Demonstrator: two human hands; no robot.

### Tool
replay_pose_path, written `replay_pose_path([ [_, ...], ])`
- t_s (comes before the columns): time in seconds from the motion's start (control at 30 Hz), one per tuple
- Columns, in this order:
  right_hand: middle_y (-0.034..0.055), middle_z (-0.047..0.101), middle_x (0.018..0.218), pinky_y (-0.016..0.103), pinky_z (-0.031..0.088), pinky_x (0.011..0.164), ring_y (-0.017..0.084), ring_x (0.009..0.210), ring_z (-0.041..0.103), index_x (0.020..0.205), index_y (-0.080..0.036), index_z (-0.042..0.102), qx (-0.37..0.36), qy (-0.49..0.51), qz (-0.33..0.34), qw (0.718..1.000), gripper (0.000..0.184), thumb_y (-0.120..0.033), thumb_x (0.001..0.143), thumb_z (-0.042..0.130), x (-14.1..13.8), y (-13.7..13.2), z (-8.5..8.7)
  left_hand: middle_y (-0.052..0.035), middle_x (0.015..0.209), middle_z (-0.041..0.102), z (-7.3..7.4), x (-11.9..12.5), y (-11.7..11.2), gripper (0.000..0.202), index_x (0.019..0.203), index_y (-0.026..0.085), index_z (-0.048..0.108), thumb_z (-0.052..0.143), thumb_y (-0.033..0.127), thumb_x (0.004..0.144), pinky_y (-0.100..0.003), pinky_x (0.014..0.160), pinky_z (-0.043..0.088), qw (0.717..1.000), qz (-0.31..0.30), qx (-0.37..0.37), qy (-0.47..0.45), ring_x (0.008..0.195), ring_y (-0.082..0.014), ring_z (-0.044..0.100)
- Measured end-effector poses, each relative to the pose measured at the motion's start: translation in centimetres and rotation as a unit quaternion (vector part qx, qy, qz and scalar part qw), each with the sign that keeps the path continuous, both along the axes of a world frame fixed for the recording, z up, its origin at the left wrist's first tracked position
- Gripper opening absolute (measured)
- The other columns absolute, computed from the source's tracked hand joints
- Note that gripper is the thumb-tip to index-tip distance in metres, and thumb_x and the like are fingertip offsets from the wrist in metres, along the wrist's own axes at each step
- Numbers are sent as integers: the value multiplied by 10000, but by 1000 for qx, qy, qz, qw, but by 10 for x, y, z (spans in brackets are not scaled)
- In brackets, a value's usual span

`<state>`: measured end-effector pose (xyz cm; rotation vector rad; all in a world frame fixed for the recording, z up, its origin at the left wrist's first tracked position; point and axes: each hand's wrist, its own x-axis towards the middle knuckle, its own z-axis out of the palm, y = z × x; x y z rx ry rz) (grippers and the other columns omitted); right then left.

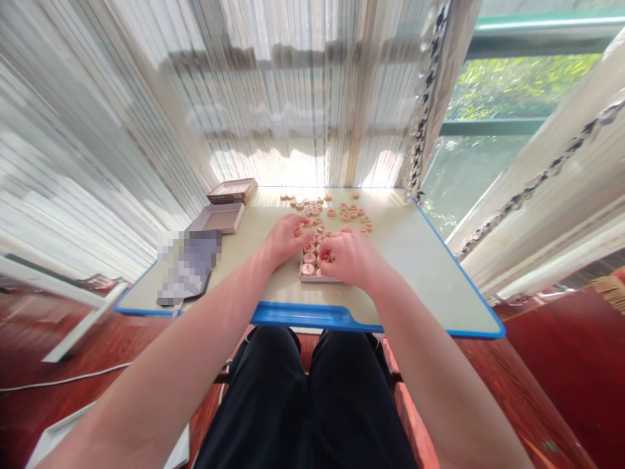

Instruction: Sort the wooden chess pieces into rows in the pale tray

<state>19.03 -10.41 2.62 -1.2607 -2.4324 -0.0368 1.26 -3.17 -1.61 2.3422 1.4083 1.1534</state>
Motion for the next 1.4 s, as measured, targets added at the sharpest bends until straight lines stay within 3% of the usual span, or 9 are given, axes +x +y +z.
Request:
replay_pose_path([
  [0.2,54,670,837,317,389,795,218,854,538,834,-209,722,20,9,-52,998,217,-260,768,521,3,10,-1,-69,957,619,2,1,-2,296,957,154,633,573,341,736,-306,865,465,1000,0,-5,12,918,-191,581],
  [0.67,41,654,821,313,387,812,202,825,521,773,-248,751,11,6,-56,998,243,-212,751,512,7,17,-7,-83,1015,622,6,4,-6,390,991,169,639,584,453,729,-360,955,402,999,-14,12,45,1027,-241,532],
  [0.83,45,647,861,324,390,850,206,854,521,771,-231,748,8,25,-66,997,230,-218,750,519,8,14,-6,-96,1014,630,1,2,2,273,981,157,631,448,222,789,-389,962,398,999,40,7,29,1025,-244,543],
  [0.97,63,615,996,376,359,932,235,942,495,816,-239,753,51,46,-81,994,230,-246,747,534,12,17,-8,-105,1008,646,-5,-3,12,291,957,167,620,437,132,734,-413,904,439,995,83,-58,-10,990,-265,572],
  [1.03,66,604,1043,401,345,955,248,982,485,844,-241,750,58,62,-97,992,240,-241,742,533,15,24,-8,-84,982,657,-8,-6,15,276,935,188,623,441,146,733,-405,873,456,991,88,-89,-37,950,-255,592],
  [1.13,62,612,1068,409,339,969,243,1017,500,920,-236,729,10,76,-118,990,282,-210,729,524,20,47,-4,-60,933,667,-9,-10,20,297,942,204,621,433,134,723,-383,844,471,985,98,-112,-86,893,-229,610],
  [1.27,50,634,1098,375,346,974,222,1040,523,1022,-228,696,-56,20,-83,995,351,-178,744,489,16,90,3,-47,853,675,-6,-12,21,362,983,200,622,429,91,696,-355,794,488,975,109,-140,-130,817,-207,622],
  [1.4,26,622,1163,358,359,965,217,1066,513,1069,-250,679,-70,-38,-60,995,378,-173,762,473,3,130,-4,-45,856,681,-4,-11,19,360,954,199,655,433,92,691,-349,777,495,975,104,-161,-109,809,-213,622],
])
